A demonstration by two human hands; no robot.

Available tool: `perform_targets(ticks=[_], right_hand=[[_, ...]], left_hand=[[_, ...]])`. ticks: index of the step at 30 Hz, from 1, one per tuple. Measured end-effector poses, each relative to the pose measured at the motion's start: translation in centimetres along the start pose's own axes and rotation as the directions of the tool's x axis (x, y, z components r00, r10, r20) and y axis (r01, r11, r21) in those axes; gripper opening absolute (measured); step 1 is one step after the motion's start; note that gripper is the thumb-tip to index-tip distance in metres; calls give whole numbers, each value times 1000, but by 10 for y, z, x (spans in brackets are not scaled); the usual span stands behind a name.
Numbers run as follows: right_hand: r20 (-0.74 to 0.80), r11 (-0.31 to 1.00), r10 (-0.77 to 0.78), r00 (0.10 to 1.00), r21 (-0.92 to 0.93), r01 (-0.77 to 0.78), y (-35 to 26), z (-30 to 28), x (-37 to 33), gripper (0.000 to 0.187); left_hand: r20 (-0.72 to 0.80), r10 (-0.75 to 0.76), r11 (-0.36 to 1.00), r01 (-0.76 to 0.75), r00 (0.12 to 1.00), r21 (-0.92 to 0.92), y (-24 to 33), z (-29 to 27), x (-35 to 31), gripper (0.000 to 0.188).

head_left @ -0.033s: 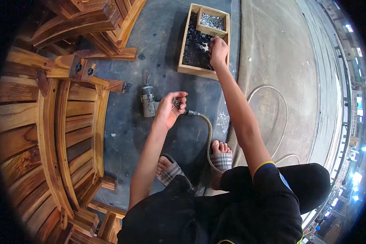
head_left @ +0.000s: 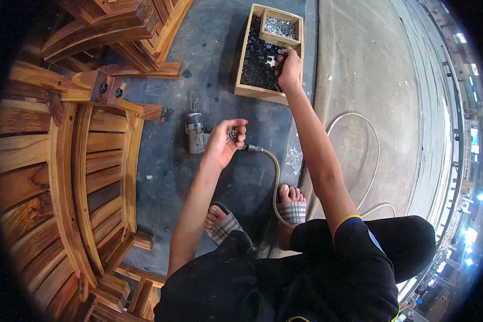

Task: Use an air-powered nut driver to screw bolts into the legs of wooden chairs.

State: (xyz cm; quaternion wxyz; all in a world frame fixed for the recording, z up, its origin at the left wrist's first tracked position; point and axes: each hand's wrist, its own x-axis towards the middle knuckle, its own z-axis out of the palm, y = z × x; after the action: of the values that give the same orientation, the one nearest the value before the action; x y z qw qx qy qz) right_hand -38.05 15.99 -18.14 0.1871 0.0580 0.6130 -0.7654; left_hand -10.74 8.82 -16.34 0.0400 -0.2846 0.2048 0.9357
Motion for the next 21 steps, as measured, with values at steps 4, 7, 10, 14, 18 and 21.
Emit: perform_targets(ticks=[4,7,10,14,18,21], right_hand=[[308,884,184,934,363,-294,-8,-9,-8,33],[135,827,239,962,491,-274,0,-12,-5,39],[133,787,277,952,537,-304,4,-23,-1,41],[192,764,273,942,552,-334,0,-24,-9,36],[415,756,156,897,534,-378,-17,6,-66,35],[502,797,74,862,490,-354,-29,32,-124,34]], left_hand=[[1,-23,998,23,1000,-55,8,6,13,22],[21,-34,996,35,999,-85,7,17,24,21],[50,-40,994,45,998,-99,1,25,28,20],[36,-45,994,48,998,-103,-6,28,29,21],[-53,-36,991,28,998,-134,1,21,26,21],[90,-21,979,39,996,-198,6,9,36,26]])
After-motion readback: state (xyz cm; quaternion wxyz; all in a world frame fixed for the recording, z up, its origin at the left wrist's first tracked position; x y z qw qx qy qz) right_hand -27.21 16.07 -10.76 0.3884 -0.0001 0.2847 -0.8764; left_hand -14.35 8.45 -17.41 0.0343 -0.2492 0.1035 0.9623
